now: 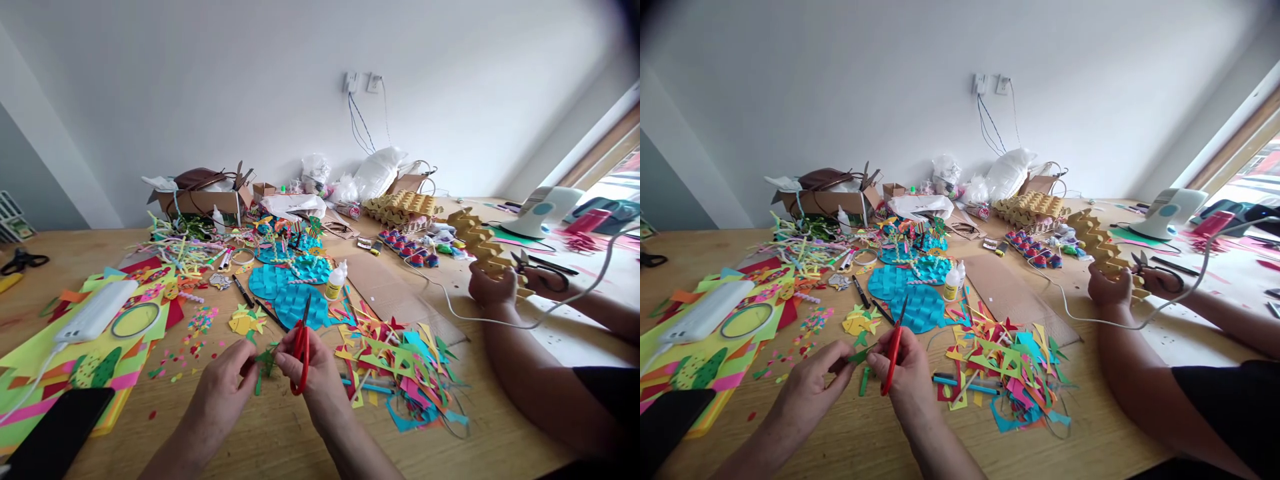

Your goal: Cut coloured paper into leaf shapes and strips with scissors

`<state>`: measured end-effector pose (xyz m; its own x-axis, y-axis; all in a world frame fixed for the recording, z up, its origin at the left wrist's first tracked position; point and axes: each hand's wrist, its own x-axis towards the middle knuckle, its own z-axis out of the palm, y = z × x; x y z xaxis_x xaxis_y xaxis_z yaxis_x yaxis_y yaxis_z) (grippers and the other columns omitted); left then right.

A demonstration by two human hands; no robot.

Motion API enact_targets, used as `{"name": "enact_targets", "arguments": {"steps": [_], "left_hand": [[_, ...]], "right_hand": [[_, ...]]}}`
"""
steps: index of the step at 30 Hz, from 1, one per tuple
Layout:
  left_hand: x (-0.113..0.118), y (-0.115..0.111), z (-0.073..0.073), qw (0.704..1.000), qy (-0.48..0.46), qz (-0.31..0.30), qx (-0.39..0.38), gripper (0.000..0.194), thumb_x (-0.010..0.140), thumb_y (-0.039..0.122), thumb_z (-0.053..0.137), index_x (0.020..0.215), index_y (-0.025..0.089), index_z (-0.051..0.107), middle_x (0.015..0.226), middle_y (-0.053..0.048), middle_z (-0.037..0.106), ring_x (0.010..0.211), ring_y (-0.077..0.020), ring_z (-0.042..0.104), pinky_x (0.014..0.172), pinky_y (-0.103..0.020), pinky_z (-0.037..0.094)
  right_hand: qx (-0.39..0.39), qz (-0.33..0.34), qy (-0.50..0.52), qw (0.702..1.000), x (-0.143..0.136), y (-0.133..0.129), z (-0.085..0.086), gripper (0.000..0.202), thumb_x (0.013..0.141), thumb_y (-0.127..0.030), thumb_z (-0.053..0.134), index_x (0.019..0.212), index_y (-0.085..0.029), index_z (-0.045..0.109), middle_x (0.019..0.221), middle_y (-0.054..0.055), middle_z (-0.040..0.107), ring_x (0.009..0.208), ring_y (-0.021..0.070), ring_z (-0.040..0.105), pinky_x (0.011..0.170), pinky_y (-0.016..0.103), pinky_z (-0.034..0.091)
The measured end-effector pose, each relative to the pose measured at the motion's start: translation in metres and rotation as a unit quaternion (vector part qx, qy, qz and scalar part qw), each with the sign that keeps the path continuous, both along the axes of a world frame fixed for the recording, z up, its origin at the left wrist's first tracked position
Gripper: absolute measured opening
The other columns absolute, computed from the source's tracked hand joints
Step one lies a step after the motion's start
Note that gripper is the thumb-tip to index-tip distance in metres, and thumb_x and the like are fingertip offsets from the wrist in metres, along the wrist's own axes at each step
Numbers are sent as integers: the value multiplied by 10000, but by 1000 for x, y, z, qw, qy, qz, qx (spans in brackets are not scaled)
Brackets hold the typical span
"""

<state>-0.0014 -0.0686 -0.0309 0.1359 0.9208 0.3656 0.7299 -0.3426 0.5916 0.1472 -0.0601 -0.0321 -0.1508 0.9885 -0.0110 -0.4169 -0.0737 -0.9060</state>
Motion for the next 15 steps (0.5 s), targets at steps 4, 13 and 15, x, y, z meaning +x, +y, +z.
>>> {"name": "enact_targets", "arguments": {"steps": [4,13,15], "left_hand": [[2,-3,1,993,-87,0,-85,115,691,193,493,577,205,483,496,60,447,462,-115,454,461,-203,348],[-1,-6,8,871,-393,-29,-295,107,662,255,594,628,188,519,522,52,507,504,-111,459,489,-207,386],[-2,-9,11,846,-435,-37,-307,101,678,253,604,651,186,533,571,50,518,532,-103,460,508,-203,392]], "right_hand": [[19,-21,1,1000,-3,4,-3,298,554,-261,741,735,-187,516,610,-47,543,537,90,463,497,198,368],[48,-90,-61,993,14,9,6,242,619,-280,709,750,-187,527,675,-30,544,599,106,484,529,207,375],[40,-83,-62,994,16,8,6,234,630,-271,706,757,-183,530,683,-27,561,599,102,486,536,205,373]]}}
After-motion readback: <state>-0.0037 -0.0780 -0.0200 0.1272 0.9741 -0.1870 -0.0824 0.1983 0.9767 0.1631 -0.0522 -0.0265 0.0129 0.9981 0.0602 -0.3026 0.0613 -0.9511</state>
